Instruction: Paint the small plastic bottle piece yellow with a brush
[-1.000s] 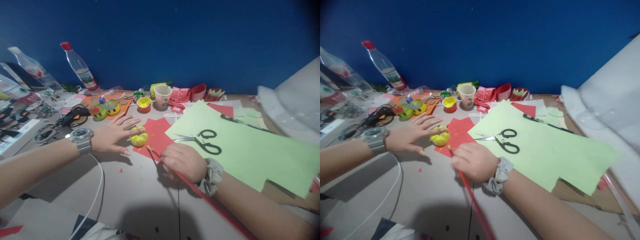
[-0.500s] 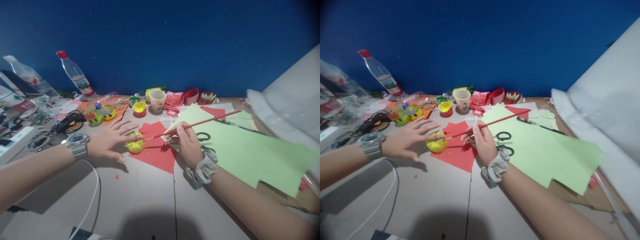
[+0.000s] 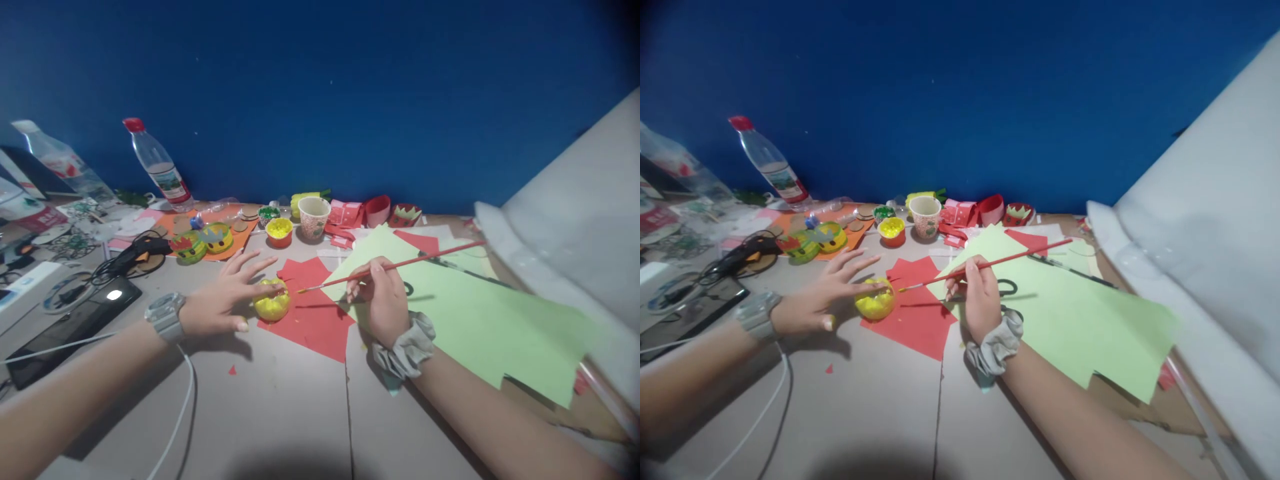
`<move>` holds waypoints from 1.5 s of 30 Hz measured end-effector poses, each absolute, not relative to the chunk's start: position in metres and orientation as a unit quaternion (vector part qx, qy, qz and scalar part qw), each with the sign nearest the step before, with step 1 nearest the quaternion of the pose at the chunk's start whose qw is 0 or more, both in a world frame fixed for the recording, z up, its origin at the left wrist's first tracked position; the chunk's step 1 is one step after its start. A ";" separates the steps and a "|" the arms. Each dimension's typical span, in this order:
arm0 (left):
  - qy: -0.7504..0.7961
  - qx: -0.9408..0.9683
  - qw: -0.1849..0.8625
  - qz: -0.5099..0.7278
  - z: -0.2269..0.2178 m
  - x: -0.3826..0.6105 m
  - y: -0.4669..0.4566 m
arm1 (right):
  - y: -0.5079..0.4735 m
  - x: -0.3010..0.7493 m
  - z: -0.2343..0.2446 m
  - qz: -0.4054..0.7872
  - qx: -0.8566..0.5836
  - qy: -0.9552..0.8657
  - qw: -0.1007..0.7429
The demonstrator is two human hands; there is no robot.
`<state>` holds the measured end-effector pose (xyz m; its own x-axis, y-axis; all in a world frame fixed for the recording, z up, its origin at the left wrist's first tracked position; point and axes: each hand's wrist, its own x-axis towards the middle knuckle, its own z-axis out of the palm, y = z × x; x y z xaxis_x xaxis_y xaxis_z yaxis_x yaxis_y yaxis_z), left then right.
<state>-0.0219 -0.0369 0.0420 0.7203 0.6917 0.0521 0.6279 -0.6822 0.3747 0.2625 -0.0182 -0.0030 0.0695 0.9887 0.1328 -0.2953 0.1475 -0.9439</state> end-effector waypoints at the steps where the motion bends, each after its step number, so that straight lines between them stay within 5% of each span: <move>1: 0.365 0.905 0.183 0.120 0.039 -0.021 -0.039 | -0.017 0.263 -0.003 0.515 -0.395 -0.437 0.622; 10: 0.336 0.852 0.282 0.285 0.021 -0.014 -0.047 | -0.011 0.260 0.006 0.453 -0.419 -0.469 0.632; 15: 0.326 0.848 0.296 0.294 0.015 -0.016 -0.046 | 0.007 0.249 0.037 0.401 -0.454 -0.525 0.598; 25: 0.328 0.852 0.287 0.291 0.013 -0.017 -0.041 | 0.065 0.193 0.074 0.254 -0.511 -0.721 0.394; 36: 0.351 0.835 0.299 0.300 0.004 -0.018 -0.039 | 0.067 0.183 0.089 0.111 -0.495 -0.769 0.389; 45: 0.361 0.819 0.323 0.308 0.009 -0.018 -0.038 | 0.079 0.163 0.085 0.104 -0.504 -0.795 0.321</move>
<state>-0.0178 -0.0380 0.0090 0.5491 0.7907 0.2705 0.3924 -0.5297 0.7519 0.1626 0.0790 0.0848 -0.2852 0.8685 0.4054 0.7346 0.4697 -0.4895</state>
